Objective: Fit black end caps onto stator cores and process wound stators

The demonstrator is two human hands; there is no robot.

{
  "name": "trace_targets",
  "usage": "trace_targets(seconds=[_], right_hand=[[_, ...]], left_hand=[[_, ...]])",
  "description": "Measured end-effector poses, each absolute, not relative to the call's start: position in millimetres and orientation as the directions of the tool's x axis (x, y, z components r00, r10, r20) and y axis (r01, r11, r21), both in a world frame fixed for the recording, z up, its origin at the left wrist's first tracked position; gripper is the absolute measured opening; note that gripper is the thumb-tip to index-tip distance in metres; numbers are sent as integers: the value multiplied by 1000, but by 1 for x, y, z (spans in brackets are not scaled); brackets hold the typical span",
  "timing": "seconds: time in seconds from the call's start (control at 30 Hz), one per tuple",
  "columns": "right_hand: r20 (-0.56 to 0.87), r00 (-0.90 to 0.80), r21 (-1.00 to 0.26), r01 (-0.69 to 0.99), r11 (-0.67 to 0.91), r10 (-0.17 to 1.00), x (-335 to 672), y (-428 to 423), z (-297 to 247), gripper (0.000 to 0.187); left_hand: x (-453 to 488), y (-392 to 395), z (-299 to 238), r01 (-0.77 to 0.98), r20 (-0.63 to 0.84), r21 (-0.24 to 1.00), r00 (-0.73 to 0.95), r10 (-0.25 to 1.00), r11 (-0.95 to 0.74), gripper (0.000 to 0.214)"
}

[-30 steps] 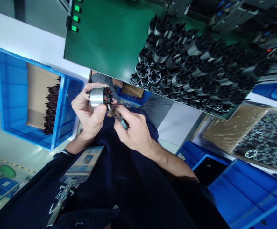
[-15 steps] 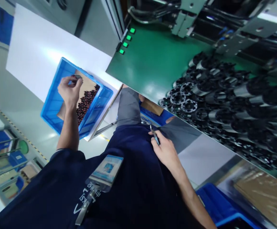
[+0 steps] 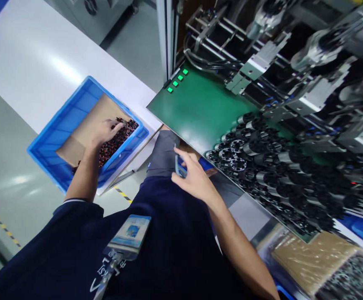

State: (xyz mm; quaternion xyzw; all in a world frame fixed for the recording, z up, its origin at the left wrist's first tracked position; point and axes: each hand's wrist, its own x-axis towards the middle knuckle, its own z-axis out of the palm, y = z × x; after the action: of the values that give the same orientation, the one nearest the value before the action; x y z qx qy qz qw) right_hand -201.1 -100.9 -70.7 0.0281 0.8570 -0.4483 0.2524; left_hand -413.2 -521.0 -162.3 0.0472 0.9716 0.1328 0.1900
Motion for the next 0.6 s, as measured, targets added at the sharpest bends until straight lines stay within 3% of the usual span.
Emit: trace_targets(seconds=[0.2, 0.3, 0.43, 0.6], right_hand=[[-344, -921, -552, 355, 754, 182, -336, -169, -112, 88], [-305, -906, -485, 412, 771, 292, -382, -202, -137, 86], [-275, -920, -459, 381, 803, 280, -373, -210, -143, 86], [-165, -965, -468, 258, 845, 204, -254, -106, -94, 73]], left_hand=[[-406, -532, -144, 36, -180, 379, -977, 112, 925, 66], [-407, -538, -134, 25, -91, 416, -993, 69, 909, 62], [-405, -545, -129, 6, -12, 451, -1000, 13, 892, 59], [-403, -550, -126, -49, 61, 458, -994, -86, 887, 55]])
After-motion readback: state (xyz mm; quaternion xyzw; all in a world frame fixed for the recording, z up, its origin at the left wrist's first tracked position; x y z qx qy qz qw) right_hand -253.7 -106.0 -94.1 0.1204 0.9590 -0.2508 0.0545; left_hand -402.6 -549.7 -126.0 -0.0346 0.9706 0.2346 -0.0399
